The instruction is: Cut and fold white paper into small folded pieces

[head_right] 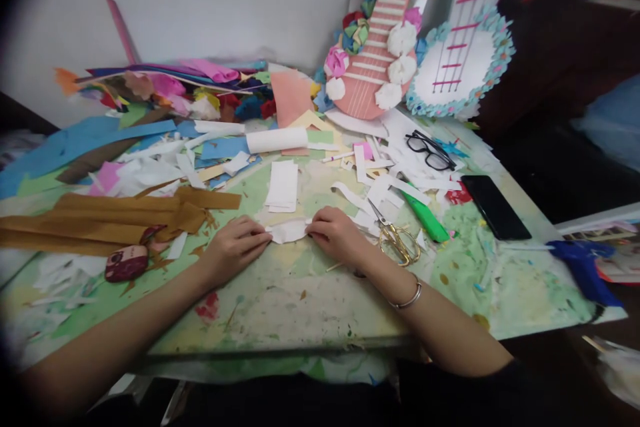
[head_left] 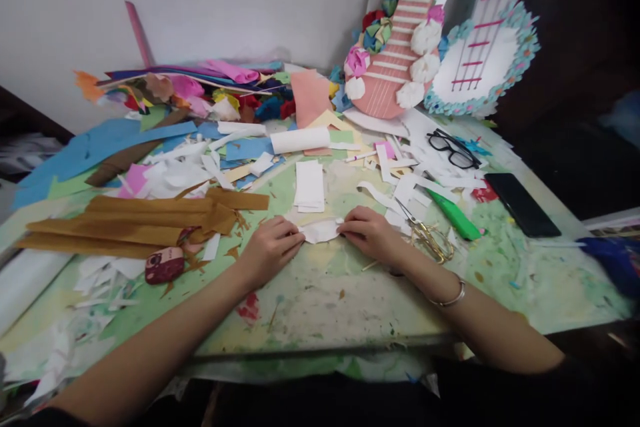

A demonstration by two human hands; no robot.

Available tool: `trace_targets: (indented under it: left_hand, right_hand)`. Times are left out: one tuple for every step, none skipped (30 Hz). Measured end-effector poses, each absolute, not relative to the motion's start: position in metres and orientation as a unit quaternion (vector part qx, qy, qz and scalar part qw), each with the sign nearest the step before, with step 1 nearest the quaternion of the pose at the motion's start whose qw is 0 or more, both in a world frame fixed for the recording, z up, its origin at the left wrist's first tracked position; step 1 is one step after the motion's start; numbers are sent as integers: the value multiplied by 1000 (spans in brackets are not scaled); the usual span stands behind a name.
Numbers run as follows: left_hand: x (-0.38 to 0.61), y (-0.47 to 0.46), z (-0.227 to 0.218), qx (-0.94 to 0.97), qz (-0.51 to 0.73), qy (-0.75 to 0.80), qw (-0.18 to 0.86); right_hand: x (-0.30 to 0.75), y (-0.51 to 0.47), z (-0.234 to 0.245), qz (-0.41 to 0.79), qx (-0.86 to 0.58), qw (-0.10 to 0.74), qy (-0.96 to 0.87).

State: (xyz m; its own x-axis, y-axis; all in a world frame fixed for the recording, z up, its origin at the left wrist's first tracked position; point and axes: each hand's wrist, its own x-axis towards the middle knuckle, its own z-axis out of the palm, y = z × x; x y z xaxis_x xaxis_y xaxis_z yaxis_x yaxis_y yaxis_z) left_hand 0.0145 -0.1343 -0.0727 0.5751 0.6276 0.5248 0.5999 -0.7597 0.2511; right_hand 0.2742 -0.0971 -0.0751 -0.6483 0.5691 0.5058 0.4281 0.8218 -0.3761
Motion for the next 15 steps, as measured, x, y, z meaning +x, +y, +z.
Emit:
trace_targets:
  left_hand:
    - [14, -134, -73, 888, 302, 345, 21]
    - [13, -134, -74, 889, 299, 346, 22]
    - [12, -133, -75, 889, 297, 346, 26]
    - [11, -133, -76, 889, 297, 348, 32]
    - [11, -132, -77, 888, 297, 349, 39]
    - [11, -132, -77, 886, 300, 351, 46]
    - [11, -132, -78, 884, 303, 353, 53]
    - [11, -132, -78, 881, 306, 357, 59]
    - [11, -132, -78, 878, 309, 361, 63]
    - [11, -132, -78, 875, 313, 363, 65]
    - [12, -133, -77, 874, 316, 364, 67]
    - [12, -133, -77, 873, 318, 364, 69]
    - [12, -134, -76, 873, 319, 362, 70]
    - [12, -134, -75, 874, 317, 361, 69]
    - [13, -135, -74, 877, 310, 360, 66]
  right_hand:
    - [274, -97, -75, 111, -277, 316, -900]
    - [275, -98, -75, 111, -279, 316, -900]
    - [275, -98, -75, 112, -282, 315, -899]
    - [275, -98, -74, 115, -285, 312, -899]
    - [275, -99, -74, 121, -289, 309, -898]
    - [275, -99, -74, 129, -294, 307, -896]
    - [275, -100, -74, 140, -299, 304, -894]
    - [275, -100, -73, 153, -305, 301, -891]
    - [276, -100, -73, 167, -311, 298, -887]
    - [276, -100, -73, 182, -318, 295, -882]
    - [276, -100, -72, 197, -327, 292, -877]
    - [276, -100, -72, 212, -337, 289, -871]
    - [276, -100, -71, 224, -347, 287, -864]
    - [276, -100, -71, 235, -357, 285, -858]
    - [277, -100, -70, 244, -365, 283, -853]
